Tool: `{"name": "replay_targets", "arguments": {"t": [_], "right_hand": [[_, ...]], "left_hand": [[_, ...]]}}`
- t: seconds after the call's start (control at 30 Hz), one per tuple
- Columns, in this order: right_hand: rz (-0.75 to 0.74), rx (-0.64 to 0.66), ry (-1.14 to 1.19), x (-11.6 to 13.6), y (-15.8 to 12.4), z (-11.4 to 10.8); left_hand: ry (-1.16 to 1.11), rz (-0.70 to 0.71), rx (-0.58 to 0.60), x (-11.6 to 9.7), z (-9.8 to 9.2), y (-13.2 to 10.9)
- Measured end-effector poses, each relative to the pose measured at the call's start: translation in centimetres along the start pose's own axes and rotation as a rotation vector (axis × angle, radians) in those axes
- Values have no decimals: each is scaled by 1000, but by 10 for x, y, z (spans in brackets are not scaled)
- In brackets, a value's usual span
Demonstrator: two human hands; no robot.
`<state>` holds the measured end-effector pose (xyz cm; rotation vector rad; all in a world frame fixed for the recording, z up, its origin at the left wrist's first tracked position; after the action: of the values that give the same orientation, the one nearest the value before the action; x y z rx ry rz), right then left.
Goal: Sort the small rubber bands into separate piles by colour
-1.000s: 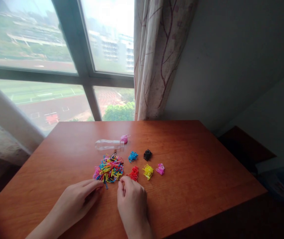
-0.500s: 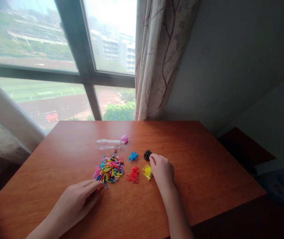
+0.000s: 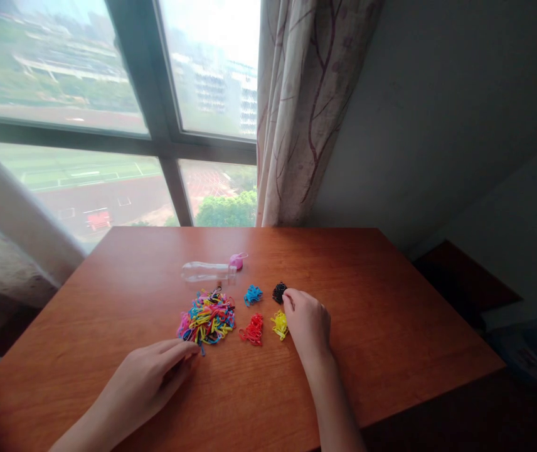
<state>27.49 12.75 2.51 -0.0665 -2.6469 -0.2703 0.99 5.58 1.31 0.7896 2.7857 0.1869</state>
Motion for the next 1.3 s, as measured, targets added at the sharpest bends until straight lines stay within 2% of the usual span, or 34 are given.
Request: {"name": "replay_targets", "arguments": {"t": [0.17, 0.33, 0.5, 0.67, 0.83, 1.0, 1.3], "right_hand": [[-140, -63, 150, 25, -31, 6], [-237, 8, 328, 55, -74, 31], [-238, 56, 384, 67, -99, 51], [-258, 22, 359, 69, -102, 53], [-264, 34, 362, 72, -102, 49], [-258, 28, 362, 73, -102, 48], [-234, 53, 384, 73, -101, 50]], "left_hand": [[4, -20, 34, 4, 4, -2], [26, -64, 87, 7, 11, -3], [91, -217, 123, 11, 11, -3], [146, -246, 150, 1, 14, 1], [268, -251, 83, -3, 14, 2], [268, -190, 39, -5, 13, 2], [288, -174, -43, -6, 7, -8]]}}
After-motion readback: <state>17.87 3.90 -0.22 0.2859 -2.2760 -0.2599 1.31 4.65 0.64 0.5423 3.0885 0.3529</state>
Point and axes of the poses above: each hand's wrist, its own y-axis towards the middle knuckle, its own z-axis out of the palm, x = y × z, the point moved 8 cm from there along y, towards the middle knuckle, and after that the axes turned 11 degrees about y, right-handed, at the moved point
